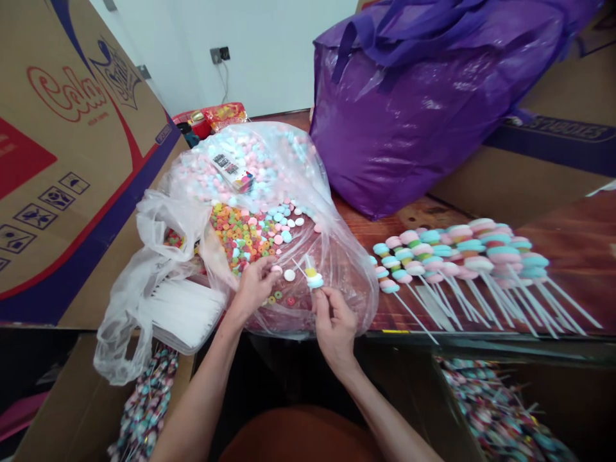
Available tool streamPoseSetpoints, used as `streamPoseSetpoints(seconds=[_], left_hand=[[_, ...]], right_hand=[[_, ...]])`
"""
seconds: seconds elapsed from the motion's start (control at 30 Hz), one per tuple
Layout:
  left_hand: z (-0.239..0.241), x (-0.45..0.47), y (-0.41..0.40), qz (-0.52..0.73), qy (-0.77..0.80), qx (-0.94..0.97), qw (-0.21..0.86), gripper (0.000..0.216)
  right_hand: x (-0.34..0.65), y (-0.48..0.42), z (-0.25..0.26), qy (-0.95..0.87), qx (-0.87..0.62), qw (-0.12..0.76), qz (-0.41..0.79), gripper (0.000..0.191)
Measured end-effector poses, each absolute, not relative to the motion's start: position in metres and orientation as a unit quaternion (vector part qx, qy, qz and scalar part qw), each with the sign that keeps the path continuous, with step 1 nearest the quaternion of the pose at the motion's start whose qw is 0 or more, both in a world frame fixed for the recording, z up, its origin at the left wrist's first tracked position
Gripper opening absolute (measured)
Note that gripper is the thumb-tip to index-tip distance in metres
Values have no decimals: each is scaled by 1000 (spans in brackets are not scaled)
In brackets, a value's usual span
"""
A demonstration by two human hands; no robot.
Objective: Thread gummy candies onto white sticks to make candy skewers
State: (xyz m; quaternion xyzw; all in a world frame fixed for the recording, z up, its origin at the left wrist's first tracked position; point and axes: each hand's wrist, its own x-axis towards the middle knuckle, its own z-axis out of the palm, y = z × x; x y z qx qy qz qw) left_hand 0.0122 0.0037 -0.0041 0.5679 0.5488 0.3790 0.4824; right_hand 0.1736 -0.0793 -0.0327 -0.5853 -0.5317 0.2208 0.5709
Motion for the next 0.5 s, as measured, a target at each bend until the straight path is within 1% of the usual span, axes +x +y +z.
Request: streamPoseSetpoints(seconds=[0.1,0.17,0.37,0.5], left_hand=[[1,18,0,382,518,561,521,18],[4,24,-1,360,518,589,506,12],[1,35,1,280,548,678,402,18],[-2,36,-5,249,568,727,295,24]], right_hand=[[173,-79,-33,-536,-587,567,216,20],[173,-79,-33,-539,-588,564,212,20],[174,-79,-33,-548,-588,557,209,21],[173,-80,-32,-557,-587,551,203,20]])
